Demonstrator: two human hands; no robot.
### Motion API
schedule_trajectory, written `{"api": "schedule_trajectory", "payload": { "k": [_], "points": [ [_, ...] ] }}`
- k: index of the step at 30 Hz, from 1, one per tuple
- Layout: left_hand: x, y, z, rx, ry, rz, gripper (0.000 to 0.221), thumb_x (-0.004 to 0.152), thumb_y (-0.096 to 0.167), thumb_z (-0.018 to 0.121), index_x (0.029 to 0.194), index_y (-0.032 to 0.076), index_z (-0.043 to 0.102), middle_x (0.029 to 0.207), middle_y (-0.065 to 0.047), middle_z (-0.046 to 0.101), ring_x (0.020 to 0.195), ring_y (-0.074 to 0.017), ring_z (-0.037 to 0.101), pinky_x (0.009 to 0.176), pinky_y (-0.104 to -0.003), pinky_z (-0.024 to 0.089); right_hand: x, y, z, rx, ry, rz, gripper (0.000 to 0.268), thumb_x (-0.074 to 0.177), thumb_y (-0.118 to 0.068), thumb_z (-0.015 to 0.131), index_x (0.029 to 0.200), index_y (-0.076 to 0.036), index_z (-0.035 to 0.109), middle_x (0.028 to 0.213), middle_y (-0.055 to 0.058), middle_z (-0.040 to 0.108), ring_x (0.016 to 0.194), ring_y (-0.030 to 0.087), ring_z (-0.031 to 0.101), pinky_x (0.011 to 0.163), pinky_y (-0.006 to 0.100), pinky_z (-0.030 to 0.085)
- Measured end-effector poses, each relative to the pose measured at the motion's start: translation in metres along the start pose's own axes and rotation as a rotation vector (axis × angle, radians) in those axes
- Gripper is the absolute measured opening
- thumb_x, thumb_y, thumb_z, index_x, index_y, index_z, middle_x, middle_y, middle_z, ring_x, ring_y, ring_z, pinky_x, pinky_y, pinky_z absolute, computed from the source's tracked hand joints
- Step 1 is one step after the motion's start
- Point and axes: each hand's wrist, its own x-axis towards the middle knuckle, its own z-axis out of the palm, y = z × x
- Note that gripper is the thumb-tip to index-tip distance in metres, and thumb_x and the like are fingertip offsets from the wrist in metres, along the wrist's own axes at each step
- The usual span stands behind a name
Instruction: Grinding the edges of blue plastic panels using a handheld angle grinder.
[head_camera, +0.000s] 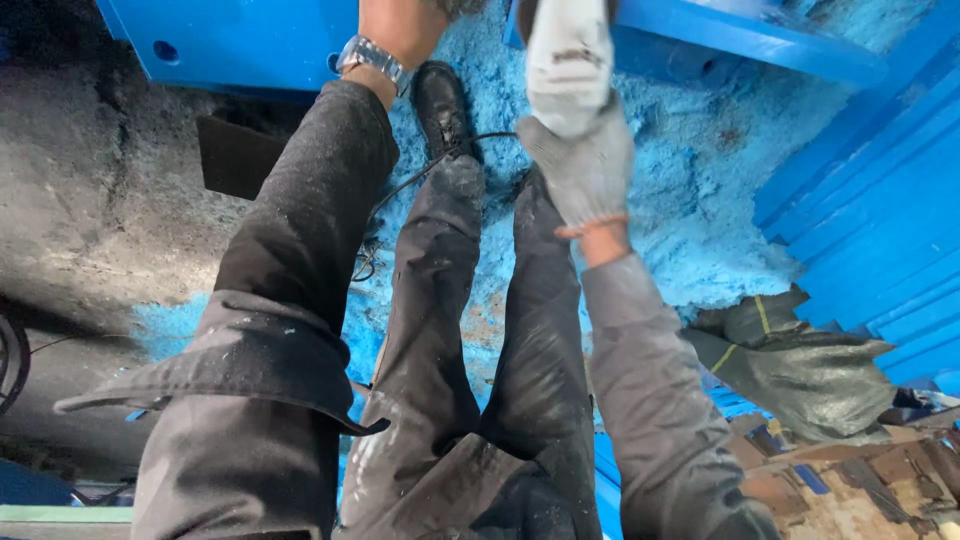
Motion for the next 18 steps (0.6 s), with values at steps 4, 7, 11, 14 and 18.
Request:
{"api": "schedule_trajectory", "payload": {
  "k": [4, 7, 11, 14, 18],
  "points": [
    [-0.003, -0.008, 0.02, 0.071, -0.143, 0.072, 0.011, 0.096, 0.014, 0.072, 0.087, 0.012, 0.077, 0.076, -0.01, 0.073, 0.064, -0.0309, 0.067, 0.051, -0.046, 0.049, 0.01, -0.007, 0.003, -0.158, -0.034, 0.152, 0.056, 0.079, -0.018, 0.089, 0.125, -0.004, 0.06, 0.114, 0.005, 0.075, 0.101, 0.015, 0.076, 0.086, 0.03, 0.063],
    [0.003, 0.016, -0.012, -0.139, -0.041, -0.056, 0.008, 0.092, 0.016, 0.074, 0.089, 0.009, 0.077, 0.078, -0.014, 0.072, 0.067, -0.034, 0.067, 0.056, -0.046, 0.052, 0.007, 0.0, -0.019, -0.206, 0.061, 0.243, 0.051, 0.08, -0.017, 0.085, 0.125, -0.005, 0.063, 0.114, 0.005, 0.075, 0.101, 0.015, 0.076, 0.085, 0.028, 0.062],
    [0.01, 0.04, -0.037, -0.339, 0.159, -0.1, 0.013, 0.084, 0.014, 0.082, 0.085, 0.005, 0.073, 0.078, -0.017, 0.071, 0.074, -0.0387, 0.067, 0.061, -0.048, 0.053, 0.002, 0.028, -0.039, -0.14, 0.179, 0.163, 0.047, 0.084, -0.014, 0.089, 0.123, 0.0, 0.067, 0.119, 0.011, 0.077, 0.104, 0.018, 0.073, 0.09, 0.03, 0.061],
    [0.004, 0.042, -0.037, -0.447, 0.176, -0.138, 0.011, 0.083, 0.011, 0.082, 0.087, 0.006, 0.073, 0.081, -0.015, 0.072, 0.075, -0.0356, 0.069, 0.064, -0.044, 0.056, 0.001, 0.01, -0.013, -0.116, 0.104, 0.124, 0.053, 0.083, -0.015, 0.086, 0.128, -0.001, 0.061, 0.123, 0.009, 0.075, 0.108, 0.017, 0.074, 0.096, 0.029, 0.061],
    [0.0, 0.034, -0.014, -0.358, 0.123, -0.168, 0.012, 0.079, 0.005, 0.077, 0.091, 0.005, 0.073, 0.083, -0.018, 0.071, 0.076, -0.0383, 0.068, 0.065, -0.043, 0.057, 0.001, -0.002, 0.029, -0.232, 0.032, 0.149, 0.06, 0.08, -0.018, 0.088, 0.129, -0.001, 0.058, 0.124, 0.008, 0.074, 0.111, 0.015, 0.073, 0.096, 0.029, 0.061]
  ]
}}
